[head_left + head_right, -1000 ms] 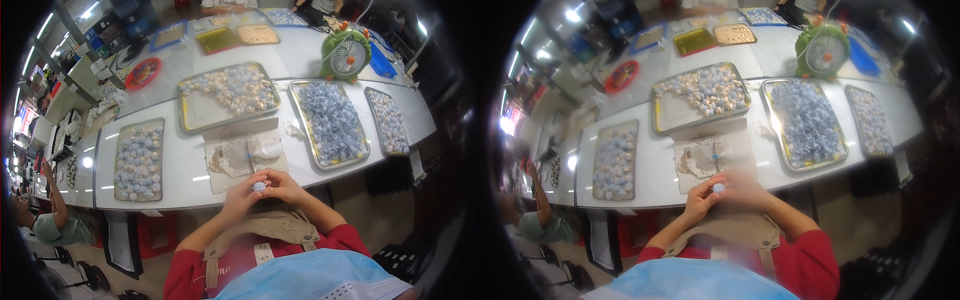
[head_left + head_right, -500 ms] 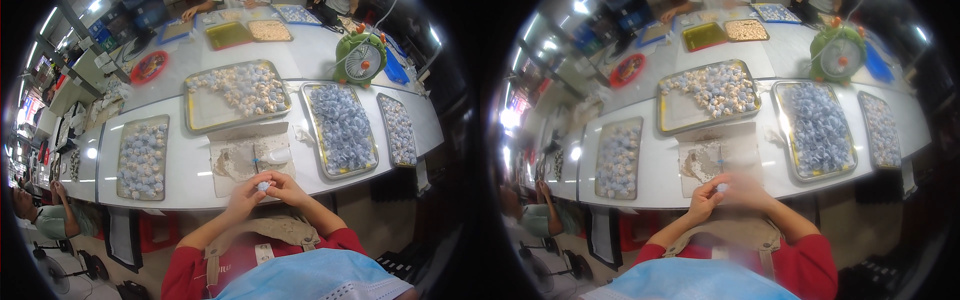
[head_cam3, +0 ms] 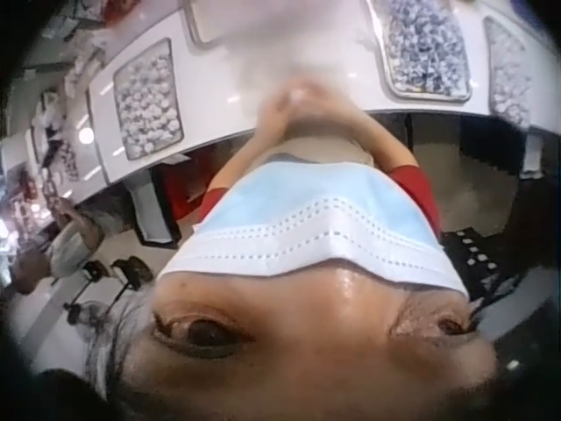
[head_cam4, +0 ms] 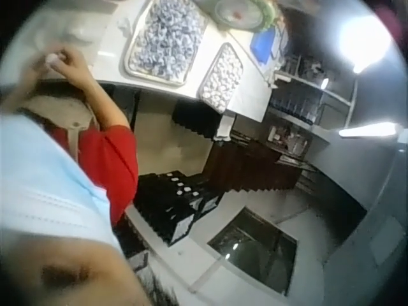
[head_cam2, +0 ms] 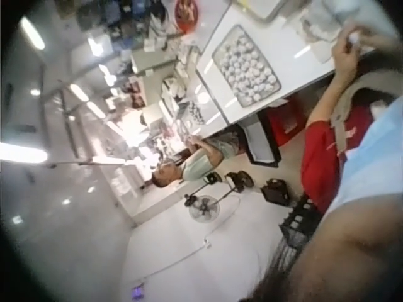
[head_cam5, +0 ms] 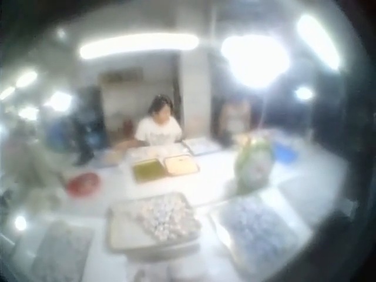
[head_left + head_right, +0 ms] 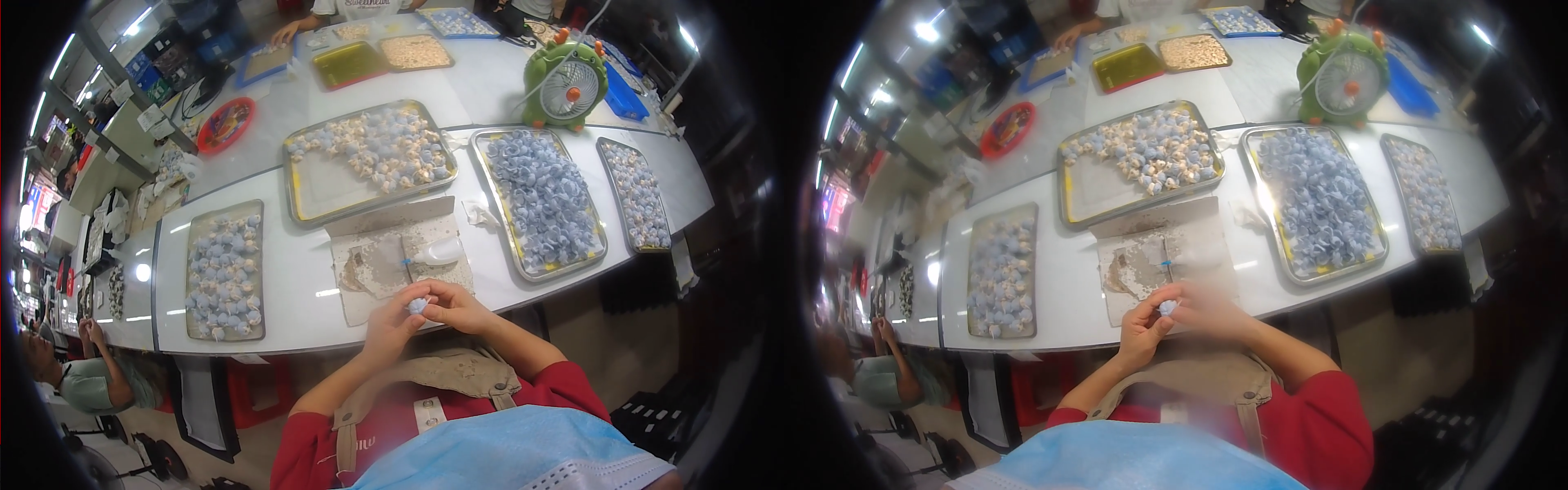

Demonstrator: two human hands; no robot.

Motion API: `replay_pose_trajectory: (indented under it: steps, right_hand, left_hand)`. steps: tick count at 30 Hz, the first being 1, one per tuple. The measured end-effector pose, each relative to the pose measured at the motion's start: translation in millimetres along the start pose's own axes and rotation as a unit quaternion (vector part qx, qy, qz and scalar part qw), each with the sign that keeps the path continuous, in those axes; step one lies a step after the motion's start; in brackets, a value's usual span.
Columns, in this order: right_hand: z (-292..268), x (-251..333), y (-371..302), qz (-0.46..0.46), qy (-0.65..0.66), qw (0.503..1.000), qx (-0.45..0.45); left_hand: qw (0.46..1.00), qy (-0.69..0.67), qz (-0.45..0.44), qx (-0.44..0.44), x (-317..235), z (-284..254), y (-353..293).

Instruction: The person applies glue from a glue bottle to small figurine parts and assembles them by hand on a worktable, creating assembled parts.

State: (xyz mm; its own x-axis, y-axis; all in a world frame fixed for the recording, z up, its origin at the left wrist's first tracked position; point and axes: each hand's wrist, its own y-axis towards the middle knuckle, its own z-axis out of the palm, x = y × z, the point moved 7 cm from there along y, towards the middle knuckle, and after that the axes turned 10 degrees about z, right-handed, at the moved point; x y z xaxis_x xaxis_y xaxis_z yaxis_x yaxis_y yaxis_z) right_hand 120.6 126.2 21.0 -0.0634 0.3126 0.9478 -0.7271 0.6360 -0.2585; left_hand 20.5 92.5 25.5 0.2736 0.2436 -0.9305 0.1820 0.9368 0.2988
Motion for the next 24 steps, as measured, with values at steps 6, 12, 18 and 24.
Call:
replay_pose_trajectory:
  steps: [6, 12, 18, 24]
  right_hand:
    - [-0.8, -4.2, 0.2, 0.000, 0.028, 1.000, -0.001]
    - [-2.1, -7.7, 1.5, 0.005, -0.003, 1.000, -0.009]
    - [-1.1, -13.4, 0.2, 0.021, 0.010, 1.000, 0.000]
    - [6.0, 2.9, -1.7, -0.038, 0.033, 0.999, 0.020]
  left_hand:
    - [1.000, 0.021, 0.004, -0.001, 0.0, -0.3, 2.1]
    - [1.000, 0.028, 0.004, -0.005, -0.3, -0.9, 1.9]
    - [0.999, 0.038, 0.011, -0.006, -0.7, -0.7, 2.3]
    - [0.998, 0.056, 0.003, -0.017, -1.7, -3.0, 1.1]
